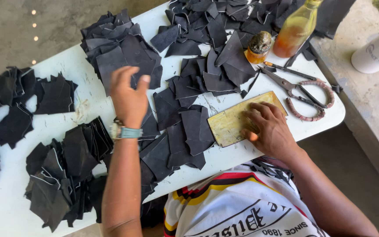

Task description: The person uses a rectangular template to mark and cut black leather pieces on a white table. They repeatedly place the template on a leather piece, trace its outline with a pencil, and then cut along the marked lines using scissors. The cut pieces are stacked on the table.

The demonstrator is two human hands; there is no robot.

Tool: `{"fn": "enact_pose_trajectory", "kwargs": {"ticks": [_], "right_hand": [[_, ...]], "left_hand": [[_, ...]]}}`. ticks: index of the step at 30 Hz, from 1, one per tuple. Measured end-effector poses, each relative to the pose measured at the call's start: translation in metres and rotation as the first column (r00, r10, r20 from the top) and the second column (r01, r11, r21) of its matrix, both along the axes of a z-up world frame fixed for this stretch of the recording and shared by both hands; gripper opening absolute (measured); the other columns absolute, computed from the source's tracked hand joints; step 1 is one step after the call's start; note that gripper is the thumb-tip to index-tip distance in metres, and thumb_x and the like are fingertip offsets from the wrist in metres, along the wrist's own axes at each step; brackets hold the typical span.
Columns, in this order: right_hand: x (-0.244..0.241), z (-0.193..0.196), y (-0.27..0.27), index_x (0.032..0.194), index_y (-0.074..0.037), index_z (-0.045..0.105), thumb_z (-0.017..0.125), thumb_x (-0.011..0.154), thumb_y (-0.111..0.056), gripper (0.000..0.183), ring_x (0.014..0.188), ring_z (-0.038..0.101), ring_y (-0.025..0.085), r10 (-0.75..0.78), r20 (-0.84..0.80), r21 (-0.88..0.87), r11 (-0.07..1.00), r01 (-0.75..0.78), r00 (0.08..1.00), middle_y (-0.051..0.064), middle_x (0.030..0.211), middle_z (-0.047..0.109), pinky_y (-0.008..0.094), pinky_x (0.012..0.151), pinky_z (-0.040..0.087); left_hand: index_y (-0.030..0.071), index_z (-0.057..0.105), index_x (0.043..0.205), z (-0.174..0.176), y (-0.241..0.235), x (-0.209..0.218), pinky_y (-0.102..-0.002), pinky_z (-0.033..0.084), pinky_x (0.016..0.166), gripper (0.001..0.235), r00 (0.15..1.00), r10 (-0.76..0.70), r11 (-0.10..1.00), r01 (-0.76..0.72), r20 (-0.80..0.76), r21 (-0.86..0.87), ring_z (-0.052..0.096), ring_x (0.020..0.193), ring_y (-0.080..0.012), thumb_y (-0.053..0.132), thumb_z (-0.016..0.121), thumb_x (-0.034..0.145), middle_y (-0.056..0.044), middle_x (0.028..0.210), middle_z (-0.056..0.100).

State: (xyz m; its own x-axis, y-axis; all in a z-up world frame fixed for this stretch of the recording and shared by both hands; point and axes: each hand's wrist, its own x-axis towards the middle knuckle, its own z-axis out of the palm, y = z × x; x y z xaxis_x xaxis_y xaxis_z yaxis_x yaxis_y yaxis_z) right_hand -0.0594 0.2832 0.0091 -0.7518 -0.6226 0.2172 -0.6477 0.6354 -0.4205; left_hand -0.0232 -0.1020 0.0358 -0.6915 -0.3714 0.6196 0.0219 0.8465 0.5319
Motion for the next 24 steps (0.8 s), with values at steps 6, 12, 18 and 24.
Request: {"fn": "enact_pose_trajectory", "kwargs": {"ticks": [6,12,18,24], "right_hand": [[0.006,-0.006,-0.016,0.126,-0.015,0.07,0.074,0.085,-0.025,0.042,0.126,0.051,0.038,-0.059,-0.032,-0.108,0.993,0.055,0.998,0.013,0.134,0.061,0.049,0.107,0.042],[0.009,-0.011,-0.019,0.123,-0.016,0.071,0.076,0.085,-0.025,0.039,0.123,0.053,0.036,-0.099,-0.051,-0.149,0.985,0.09,0.994,0.011,0.131,0.062,0.049,0.104,0.043],[0.009,-0.01,-0.015,0.122,-0.016,0.072,0.076,0.083,-0.024,0.041,0.126,0.052,0.036,-0.099,-0.047,-0.178,0.98,0.089,0.994,0.011,0.132,0.062,0.048,0.106,0.042],[0.007,-0.013,-0.015,0.123,-0.016,0.071,0.075,0.085,-0.027,0.04,0.129,0.05,0.036,-0.098,-0.061,-0.139,0.986,0.088,0.993,0.011,0.133,0.061,0.049,0.106,0.041]], "left_hand": [[0.004,0.069,0.116,0.008,0.095,-0.044,-0.043,0.053,0.096,0.036,0.947,-0.284,0.958,0.285,0.149,0.012,0.064,0.115,-0.0345,0.021,0.084,0.088,-0.013,0.125,0.064],[0.002,0.061,0.128,-0.009,0.143,-0.133,-0.044,0.053,0.09,0.066,0.864,-0.324,0.94,0.34,0.386,0.027,0.063,0.11,-0.0349,0.034,0.088,0.077,-0.015,0.125,0.06],[0.003,0.058,0.131,-0.026,0.151,-0.178,-0.052,0.048,0.092,0.086,0.805,-0.105,0.993,0.117,0.583,0.018,0.06,0.113,-0.0339,0.051,0.093,0.069,-0.016,0.13,0.055],[0.006,0.069,0.113,-0.045,0.149,-0.175,-0.048,0.052,0.09,0.051,0.917,-0.275,0.95,0.306,0.289,-0.065,0.064,0.105,-0.0374,0.025,0.09,0.071,-0.016,0.119,0.064]]}}
